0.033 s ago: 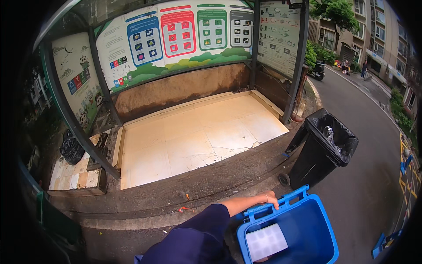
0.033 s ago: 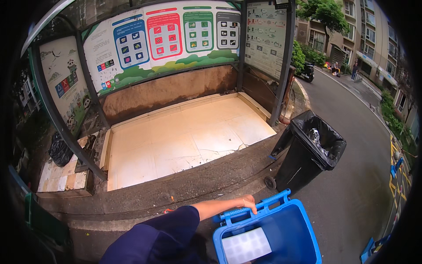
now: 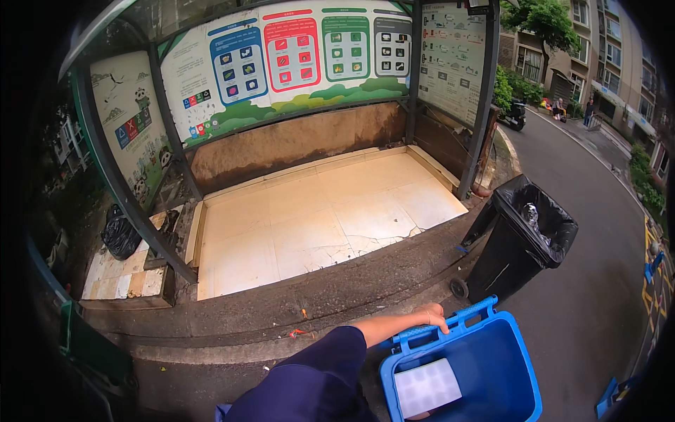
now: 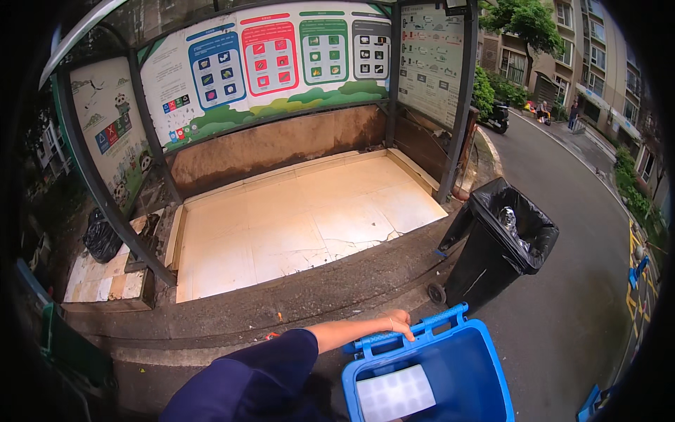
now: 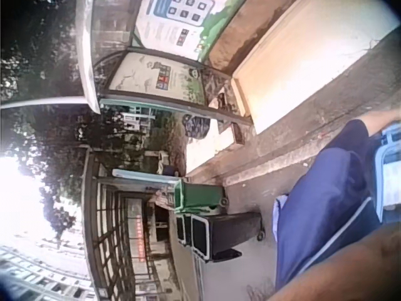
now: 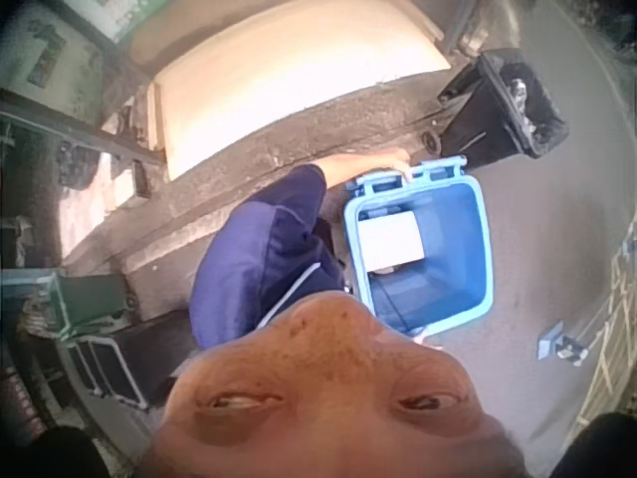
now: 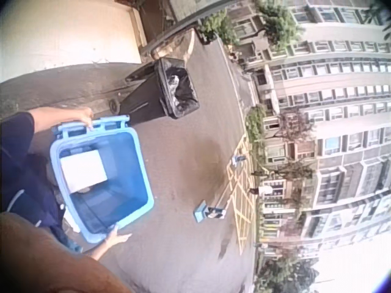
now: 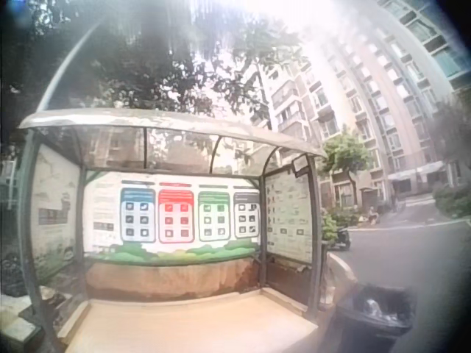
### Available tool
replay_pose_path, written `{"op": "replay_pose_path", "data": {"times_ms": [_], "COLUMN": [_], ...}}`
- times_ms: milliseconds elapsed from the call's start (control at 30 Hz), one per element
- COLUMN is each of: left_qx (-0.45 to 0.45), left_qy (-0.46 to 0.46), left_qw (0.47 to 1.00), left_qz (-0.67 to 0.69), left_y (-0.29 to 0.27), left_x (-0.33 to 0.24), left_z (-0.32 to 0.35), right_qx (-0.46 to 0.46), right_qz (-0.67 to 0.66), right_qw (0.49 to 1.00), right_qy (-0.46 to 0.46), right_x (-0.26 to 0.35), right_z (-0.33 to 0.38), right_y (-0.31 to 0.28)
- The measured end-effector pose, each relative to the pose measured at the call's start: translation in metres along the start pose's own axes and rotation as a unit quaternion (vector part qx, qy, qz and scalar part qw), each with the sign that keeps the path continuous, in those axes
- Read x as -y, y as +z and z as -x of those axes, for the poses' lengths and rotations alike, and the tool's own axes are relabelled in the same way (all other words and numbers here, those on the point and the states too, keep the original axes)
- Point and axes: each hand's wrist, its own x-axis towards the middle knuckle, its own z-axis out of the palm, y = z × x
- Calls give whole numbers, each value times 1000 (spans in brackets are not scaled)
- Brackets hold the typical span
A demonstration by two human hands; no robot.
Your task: The person sorts recyclable items from a black trash bag, including cans, plastic bottles, and paper packaging, placing them into a blue collection bag. The person then uses a mop to clean the tiled floor of the recycling station and repositions the blue and grey bins.
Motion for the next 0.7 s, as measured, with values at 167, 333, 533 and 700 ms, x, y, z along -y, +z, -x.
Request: {"op": "replay_pose_path", "data": {"times_ms": [167, 333, 533, 700], "left_qx": [-269, -36, -46, -42], "left_qy": [57, -239, -182, -180], "left_qw": [959, 917, 870, 895], "left_qz": [-73, 318, 455, 405], "left_y": [23, 130, 186, 106], "left_x": [30, 110, 58, 104], "left_z": [96, 208, 200, 164], "right_qx": [137, 183, 121, 60], "right_qz": [-123, -375, -378, -412], "right_qw": [979, 878, 849, 809], "right_qy": [83, 234, 350, 414], "right_x": [25, -43, -4, 53], "right_z": [-26, -41, -30, 54], "right_y": [12, 64, 46, 54]}}
